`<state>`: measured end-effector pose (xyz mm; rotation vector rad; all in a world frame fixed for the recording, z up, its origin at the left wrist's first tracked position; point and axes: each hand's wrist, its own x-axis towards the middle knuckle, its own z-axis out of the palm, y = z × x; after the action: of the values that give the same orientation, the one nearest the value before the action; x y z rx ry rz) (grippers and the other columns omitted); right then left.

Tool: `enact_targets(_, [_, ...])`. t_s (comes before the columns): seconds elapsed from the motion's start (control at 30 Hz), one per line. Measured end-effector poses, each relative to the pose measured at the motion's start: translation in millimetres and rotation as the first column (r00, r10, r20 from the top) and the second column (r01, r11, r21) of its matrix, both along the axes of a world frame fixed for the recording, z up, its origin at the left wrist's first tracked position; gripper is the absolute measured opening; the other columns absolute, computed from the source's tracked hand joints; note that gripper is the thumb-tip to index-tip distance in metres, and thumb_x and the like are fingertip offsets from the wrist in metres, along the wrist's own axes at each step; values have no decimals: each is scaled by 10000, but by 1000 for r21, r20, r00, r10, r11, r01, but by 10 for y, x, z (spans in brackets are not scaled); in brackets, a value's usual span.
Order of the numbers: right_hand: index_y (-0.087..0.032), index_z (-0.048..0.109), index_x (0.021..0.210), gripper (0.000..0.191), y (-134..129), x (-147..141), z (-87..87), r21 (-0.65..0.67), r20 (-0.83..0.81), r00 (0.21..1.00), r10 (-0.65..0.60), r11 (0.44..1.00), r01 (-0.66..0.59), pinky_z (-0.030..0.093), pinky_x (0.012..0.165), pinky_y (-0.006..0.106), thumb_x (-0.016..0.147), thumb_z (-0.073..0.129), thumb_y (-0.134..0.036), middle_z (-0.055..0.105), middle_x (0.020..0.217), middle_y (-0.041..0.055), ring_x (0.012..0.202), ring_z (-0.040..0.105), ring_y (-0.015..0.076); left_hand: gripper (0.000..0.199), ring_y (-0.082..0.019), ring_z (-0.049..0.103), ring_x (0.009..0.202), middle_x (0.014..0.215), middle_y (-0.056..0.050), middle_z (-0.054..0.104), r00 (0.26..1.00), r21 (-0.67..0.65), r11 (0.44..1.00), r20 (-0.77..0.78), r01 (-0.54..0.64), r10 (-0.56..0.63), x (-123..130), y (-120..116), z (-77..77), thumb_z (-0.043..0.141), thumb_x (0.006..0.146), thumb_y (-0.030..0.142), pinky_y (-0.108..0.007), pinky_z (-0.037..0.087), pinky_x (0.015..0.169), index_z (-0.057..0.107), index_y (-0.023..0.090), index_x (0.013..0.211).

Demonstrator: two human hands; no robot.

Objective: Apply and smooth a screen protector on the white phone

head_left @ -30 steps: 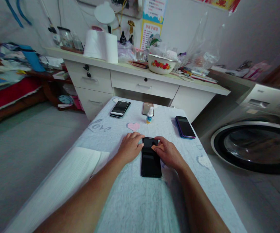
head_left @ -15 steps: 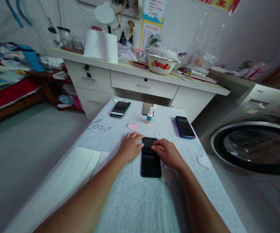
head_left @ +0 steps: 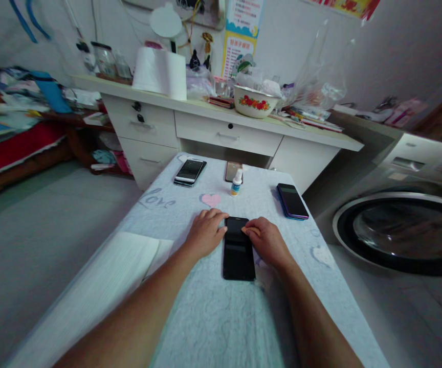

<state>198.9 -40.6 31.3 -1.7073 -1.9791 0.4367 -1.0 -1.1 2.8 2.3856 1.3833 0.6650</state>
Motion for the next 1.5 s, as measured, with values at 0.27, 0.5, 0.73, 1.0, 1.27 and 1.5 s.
enact_targets(0.27, [-185,670,857,99,-22,-15,30,-18,-6,999,38,999,-38,412,733,258,850,574,-210,642,859,38,807,586,156,344,-228,496,1078,1192,-42,583,1000,-2,1000,6,5,-5,-2,9,-9,529,852,264,-373,380,956,580,245,1192])
enact_targets(0.5, [-193,669,790,88,-56,-10,80,-67,-15,992,126,990,-126,403,684,252,835,603,-230,637,808,22,754,581,148,342,-225,496,1083,1191,-42,582,1000,-7,1000,2,10,-10,-1,9,-8,521,856,265,-371,376,960,576,249,1194])
enact_targets(0.73, [-197,680,763,84,-127,-21,164,-143,-86,970,227,961,-237,412,677,235,779,616,-145,637,786,6,733,582,135,343,-229,497,1077,1200,-40,581,1000,-16,1000,-1,0,0,-5,6,6,529,848,260,-368,384,948,576,254,1188])
enact_targets(1.0, [-200,673,743,47,-162,-22,223,-209,-149,951,273,931,-300,423,658,228,781,646,-199,635,770,-3,709,585,131,337,-228,497,1081,1195,-38,586,1000,-14,1000,-1,0,0,2,-1,24,527,851,256,-372,383,954,581,248,1183])
enact_targets(1.27, [-202,678,768,78,-62,-29,69,-68,-74,986,153,985,-158,410,686,245,819,626,-229,636,794,9,754,583,143,344,-226,494,1078,1195,-38,584,1000,-6,1000,5,3,-3,2,7,-2,530,848,260,-372,379,956,580,254,1188])
enact_targets(1.5, [-192,678,822,103,16,-36,-12,31,-8,1000,-8,999,8,416,713,266,843,598,-253,634,823,35,781,586,160,345,-229,491,1072,1190,-40,580,1000,3,1000,8,3,-3,-6,2,-12,527,853,270,-370,381,947,578,253,1194])
